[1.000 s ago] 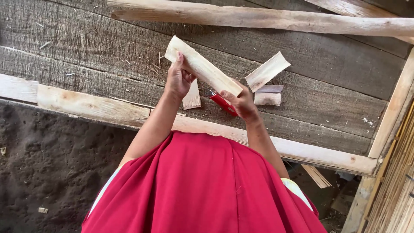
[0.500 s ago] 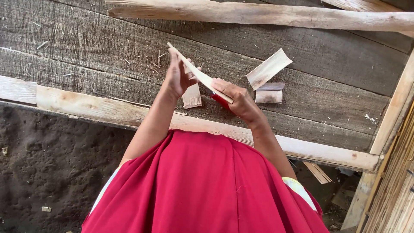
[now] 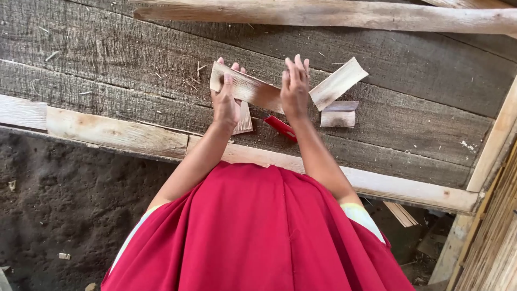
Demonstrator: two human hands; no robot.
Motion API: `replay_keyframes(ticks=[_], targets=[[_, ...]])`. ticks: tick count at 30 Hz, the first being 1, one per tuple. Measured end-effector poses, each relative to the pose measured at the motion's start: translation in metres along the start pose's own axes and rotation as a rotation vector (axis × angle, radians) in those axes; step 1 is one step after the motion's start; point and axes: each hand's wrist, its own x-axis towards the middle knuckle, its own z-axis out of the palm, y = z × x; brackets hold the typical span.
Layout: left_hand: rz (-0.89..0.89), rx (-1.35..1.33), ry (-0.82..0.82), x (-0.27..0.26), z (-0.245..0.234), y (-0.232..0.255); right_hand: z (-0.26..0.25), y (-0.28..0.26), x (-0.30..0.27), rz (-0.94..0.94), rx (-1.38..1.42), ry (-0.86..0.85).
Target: The person uses a red utility knife to cut long, thin wooden strips into shorter segments on a wooden workbench. The person repeatedly positions the knife, scores the wood, and snaps the pieces apart, then stacks the cut pieces on the bench.
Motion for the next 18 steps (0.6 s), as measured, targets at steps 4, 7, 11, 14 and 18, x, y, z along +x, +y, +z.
replay_keyframes(ticks=[4,7,11,14,18], targets=[[-0.049,0.115,-0.087,-0.022,0.020,0.027,0.059,0.031,0.017,-0.046,-0.272,0.090],[-0.131,0.170,-0.121,-0.024,0.021,0.036,0.066,0.025,0.023,-0.001,-0.259,0.093],[-0.077,0.382,-0.277,-0.030,0.024,0.034,0.074,0.028,0.021,0.041,-0.373,0.014],[0.032,0.509,-0.368,-0.025,0.026,0.031,0.077,0.032,0.023,0.051,-0.387,0.010],[0.090,0.615,-0.424,-0.027,0.033,0.033,0.076,0.028,0.023,0.036,-0.387,0.015]])
